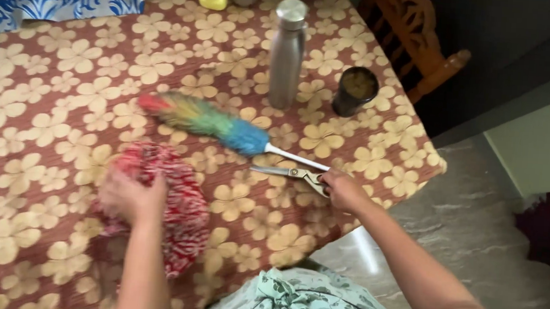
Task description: Organizing items, cleaning surfaces, and handling various household objects in a room.
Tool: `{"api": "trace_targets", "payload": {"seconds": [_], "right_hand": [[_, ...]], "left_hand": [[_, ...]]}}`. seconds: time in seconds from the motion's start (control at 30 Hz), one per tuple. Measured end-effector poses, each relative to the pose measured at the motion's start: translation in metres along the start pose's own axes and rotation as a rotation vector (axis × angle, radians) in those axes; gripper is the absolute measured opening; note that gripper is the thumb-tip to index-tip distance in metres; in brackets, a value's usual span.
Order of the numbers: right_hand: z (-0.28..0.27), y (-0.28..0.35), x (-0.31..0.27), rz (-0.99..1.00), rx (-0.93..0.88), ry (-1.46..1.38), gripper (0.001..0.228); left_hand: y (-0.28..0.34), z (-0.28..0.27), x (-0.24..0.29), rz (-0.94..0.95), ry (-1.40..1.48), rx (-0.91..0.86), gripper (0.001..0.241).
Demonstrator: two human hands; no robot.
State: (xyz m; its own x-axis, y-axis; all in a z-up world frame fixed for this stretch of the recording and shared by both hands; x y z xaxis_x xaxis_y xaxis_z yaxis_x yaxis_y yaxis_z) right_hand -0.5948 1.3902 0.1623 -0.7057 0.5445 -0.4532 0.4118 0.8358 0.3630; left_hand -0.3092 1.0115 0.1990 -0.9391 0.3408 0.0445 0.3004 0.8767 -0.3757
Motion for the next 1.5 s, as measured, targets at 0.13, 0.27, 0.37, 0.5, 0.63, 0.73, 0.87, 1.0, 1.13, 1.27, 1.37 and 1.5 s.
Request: {"api": "trace_targets", "payload": {"seconds": [0.13, 0.27, 0.37, 0.5, 0.63, 0.73, 0.87, 1.0, 1.13, 1.27, 1.37, 1.5], "right_hand": [[-0.017, 0.006, 0.021, 0.074, -0.084, -0.012, 0.023], [-0.019, 0.006, 0.059, -0.086, -0.047, 0.012, 0.028], [-0.044, 0.018, 0.063, -0.061, -0.097, 0.039, 0.039], [-0.071, 0.011, 0.063, -0.29, -0.003, 0.04, 0.023], [-0.113, -0.034, 0.037, -0.161, -0.043, -0.082, 0.019], [-0.163, -0.078, 0.004, -0.187, 0.136, -0.072, 0.025], [-0.2, -0.152, -0.032, -0.233, 0.263, -0.136, 0.089], [-0.185, -0.217, -0.025, -0.141, 0.111, -0.558, 0.128], [-0.19, -0.25, -0.047, -0.308, 0.171, -0.378, 0.104], [-0.205, -0.28, -0.09, -0.227, 0.063, -0.395, 0.097], [-0.21, -0.329, -0.104, -0.522, 0.031, -0.524, 0.091], [-0.281, -0.399, -0.117, -0.603, 0.025, -0.197, 0.072]], "left_hand": [[0.022, -0.04, 0.147, 0.416, 0.475, -0.285, 0.047], [0.052, 0.001, 0.245, 0.679, 0.389, -0.655, 0.045], [0.073, 0.056, 0.268, 0.896, 0.192, -0.634, 0.046], [0.081, 0.065, 0.253, 0.869, 0.118, -0.68, 0.051], [0.066, 0.048, 0.222, 0.736, -0.061, -0.808, 0.037], [0.038, 0.041, 0.213, 0.658, -0.21, -0.85, 0.043], [-0.015, 0.045, 0.226, 0.369, 0.258, -0.937, 0.083], [-0.064, 0.001, 0.291, 0.564, 0.721, -0.708, 0.106], [-0.11, -0.035, 0.324, 0.527, 1.159, -0.671, 0.103], [-0.159, -0.034, 0.321, 0.299, 1.201, -0.57, 0.087], [-0.194, -0.025, 0.306, 0.291, 1.193, -0.399, 0.077], [-0.225, 0.001, 0.282, 0.319, 1.231, -0.412, 0.071]]}}
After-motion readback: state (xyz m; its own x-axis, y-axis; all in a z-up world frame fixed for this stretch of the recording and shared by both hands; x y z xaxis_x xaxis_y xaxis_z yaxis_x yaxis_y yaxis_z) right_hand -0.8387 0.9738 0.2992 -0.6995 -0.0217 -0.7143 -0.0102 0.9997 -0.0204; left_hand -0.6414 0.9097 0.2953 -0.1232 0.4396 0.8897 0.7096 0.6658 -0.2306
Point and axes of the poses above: each hand's wrist, its own y-axis away from the middle knuckle, its own z-axis out of the palm, x = y × z, the point moved 4 cm from there along -y, towards the middle knuckle, and after that the axes turned 14 degrees about -x, right-handed, at the moved point
